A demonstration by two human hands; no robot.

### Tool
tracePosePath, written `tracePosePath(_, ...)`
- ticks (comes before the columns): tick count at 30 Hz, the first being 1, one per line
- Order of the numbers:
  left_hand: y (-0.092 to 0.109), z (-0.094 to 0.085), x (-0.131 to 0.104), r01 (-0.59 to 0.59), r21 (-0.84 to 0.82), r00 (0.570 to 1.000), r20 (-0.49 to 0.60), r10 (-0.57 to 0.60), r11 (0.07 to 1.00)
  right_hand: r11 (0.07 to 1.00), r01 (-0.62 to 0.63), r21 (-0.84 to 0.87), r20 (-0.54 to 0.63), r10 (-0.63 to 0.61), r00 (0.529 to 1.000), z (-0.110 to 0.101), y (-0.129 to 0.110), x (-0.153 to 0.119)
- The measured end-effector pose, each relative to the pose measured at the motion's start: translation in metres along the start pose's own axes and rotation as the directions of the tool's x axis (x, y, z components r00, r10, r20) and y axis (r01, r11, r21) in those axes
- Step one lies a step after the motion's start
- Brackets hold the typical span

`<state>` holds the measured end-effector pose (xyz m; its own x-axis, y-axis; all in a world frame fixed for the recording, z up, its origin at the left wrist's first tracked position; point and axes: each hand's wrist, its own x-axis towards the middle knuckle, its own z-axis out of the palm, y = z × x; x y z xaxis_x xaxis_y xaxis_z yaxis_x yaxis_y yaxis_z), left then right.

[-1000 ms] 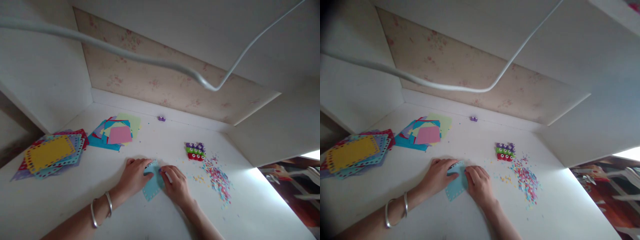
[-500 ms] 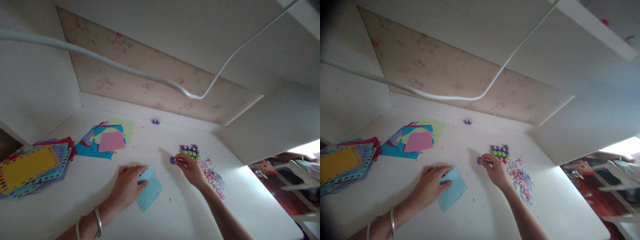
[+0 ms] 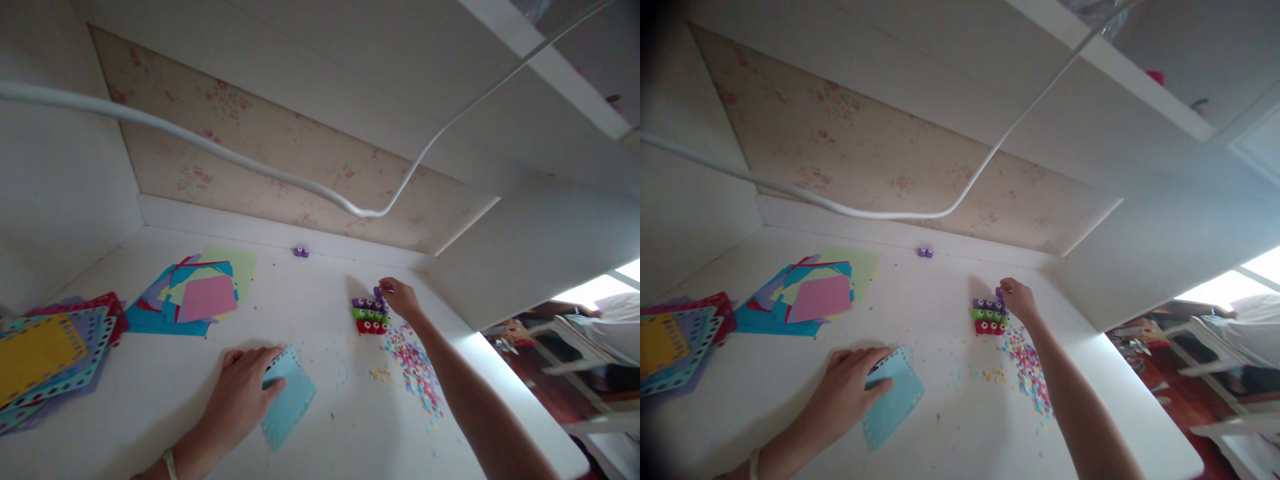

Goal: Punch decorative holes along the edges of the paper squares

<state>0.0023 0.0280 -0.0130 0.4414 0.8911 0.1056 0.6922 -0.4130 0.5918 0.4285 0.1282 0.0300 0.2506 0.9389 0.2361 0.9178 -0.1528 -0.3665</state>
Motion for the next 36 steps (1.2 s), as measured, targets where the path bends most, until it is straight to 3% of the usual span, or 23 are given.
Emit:
tracePosePath(5, -0.001, 0.001, 0.0, -0.007, -0.009, 1.0, -0.001, 0.007, 1.0, 0.997, 0.038, -0.072, 0.067, -0.033, 0.997, 0.01, 0.013, 0.004)
tracePosePath(16, -0.005, 0.005, 0.001, 0.018, -0.031, 0.999, 0.037, -0.017, 0.999, 0.97, 0.11, -0.215, 0.147, -0.08, 0.986, 0.014, 0.012, -0.002)
tracePosePath(22, -0.004, 0.005, 0.001, 0.023, -0.038, 0.999, 0.027, -0.022, 0.999, 0.964, 0.086, -0.253, 0.077, -0.069, 0.995, 0.003, -0.001, 0.008)
tracePosePath(26, -0.002, 0.004, 0.001, 0.046, -0.047, 0.999, 0.027, -0.044, 0.998, 0.97, 0.123, -0.211, 0.091, -0.106, 0.99, 0.018, -0.033, 0.025)
tracePosePath(33, -0.003, 0.004, 0.001, 0.097, -0.093, 0.995, 0.041, -0.093, 0.991, 0.945, 0.32, -0.065, 0.183, -0.304, 0.935, 0.107, -0.132, 0.054)
tracePosePath(36, -0.003, 0.003, 0.001, 0.098, -0.106, 0.995, 0.044, -0.093, 0.99, 0.938, 0.344, -0.042, 0.17, -0.333, 0.928, 0.131, -0.158, 0.072)
